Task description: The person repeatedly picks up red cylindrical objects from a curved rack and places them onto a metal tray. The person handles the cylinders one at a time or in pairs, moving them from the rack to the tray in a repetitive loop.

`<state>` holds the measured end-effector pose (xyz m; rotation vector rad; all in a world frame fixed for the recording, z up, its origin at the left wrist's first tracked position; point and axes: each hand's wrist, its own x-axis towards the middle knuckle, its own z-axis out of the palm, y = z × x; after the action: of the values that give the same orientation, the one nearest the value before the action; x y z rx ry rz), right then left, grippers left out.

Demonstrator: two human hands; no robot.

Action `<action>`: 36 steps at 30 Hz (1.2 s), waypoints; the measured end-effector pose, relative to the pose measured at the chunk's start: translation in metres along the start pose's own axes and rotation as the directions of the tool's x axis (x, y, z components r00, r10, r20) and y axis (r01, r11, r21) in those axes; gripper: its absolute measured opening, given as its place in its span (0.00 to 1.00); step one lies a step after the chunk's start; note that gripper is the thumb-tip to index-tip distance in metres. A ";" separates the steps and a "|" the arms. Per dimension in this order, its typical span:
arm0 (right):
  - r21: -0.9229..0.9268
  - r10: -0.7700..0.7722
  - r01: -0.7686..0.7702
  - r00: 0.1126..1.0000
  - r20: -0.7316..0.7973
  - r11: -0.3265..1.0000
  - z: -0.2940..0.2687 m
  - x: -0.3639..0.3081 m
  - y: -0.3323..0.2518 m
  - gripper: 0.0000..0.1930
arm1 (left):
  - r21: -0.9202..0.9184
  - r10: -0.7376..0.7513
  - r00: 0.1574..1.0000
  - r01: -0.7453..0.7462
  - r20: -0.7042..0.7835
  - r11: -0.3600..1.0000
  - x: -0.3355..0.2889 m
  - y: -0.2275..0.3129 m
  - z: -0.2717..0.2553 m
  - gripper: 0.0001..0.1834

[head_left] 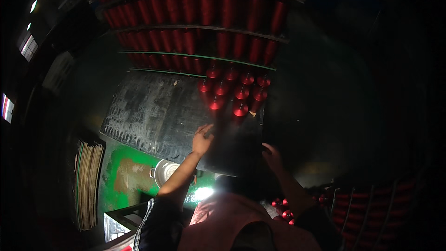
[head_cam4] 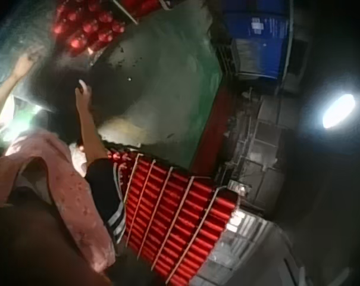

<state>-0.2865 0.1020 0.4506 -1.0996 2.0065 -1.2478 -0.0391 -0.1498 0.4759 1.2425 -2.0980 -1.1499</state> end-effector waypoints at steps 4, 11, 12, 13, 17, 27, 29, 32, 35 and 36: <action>-0.266 -0.204 0.189 0.979 -0.029 0.945 0.013 0.123 -0.006 0.27 | 0.326 0.053 0.998 -0.042 -0.025 0.944 0.100 -0.008 0.036 0.34; -0.580 -0.396 0.310 0.918 -0.024 0.754 0.021 0.267 0.069 0.26 | 0.452 0.198 0.976 -0.138 -0.089 0.881 0.150 -0.025 0.093 0.32; -0.681 -0.371 0.265 0.928 -0.011 0.683 0.024 0.271 0.074 0.27 | 0.428 0.221 0.967 -0.147 -0.128 0.892 0.148 -0.028 0.095 0.31; -0.639 -0.361 0.274 0.933 -0.005 0.718 0.028 0.275 0.072 0.27 | 0.411 0.203 0.962 -0.113 -0.183 0.905 0.145 -0.027 0.097 0.30; -0.482 -0.371 0.351 0.927 0.056 0.803 0.027 0.284 0.056 0.29 | 0.427 0.101 0.958 0.025 -0.270 0.904 0.132 -0.016 0.084 0.27; -0.203 -0.367 0.366 0.929 0.033 0.908 -0.041 0.260 0.075 0.28 | 0.091 -0.156 0.917 0.203 -0.366 0.975 -0.043 -0.009 0.032 0.26; -0.190 -0.339 0.344 0.939 0.055 0.920 -0.056 0.240 0.069 0.26 | -0.054 -0.256 0.882 0.256 -0.395 0.965 -0.101 0.000 0.004 0.26; -0.106 -0.160 0.173 0.980 0.119 0.979 -0.067 0.191 0.028 0.25 | -0.366 -0.409 0.823 0.267 -0.394 0.891 -0.167 0.017 -0.045 0.25; 0.036 0.021 -0.030 0.969 0.244 0.999 -0.049 0.139 -0.041 0.26 | -0.636 -0.559 0.725 0.218 -0.402 0.740 -0.212 0.028 -0.096 0.24; 0.184 0.081 -0.140 0.952 0.294 0.973 -0.036 0.120 -0.061 0.26 | -0.616 -0.543 0.719 0.203 -0.434 0.761 -0.228 0.018 -0.112 0.25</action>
<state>-0.3558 0.0021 0.5191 -0.9901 1.6627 -1.1352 0.1452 0.0040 0.5620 1.5369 -0.9697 -1.1863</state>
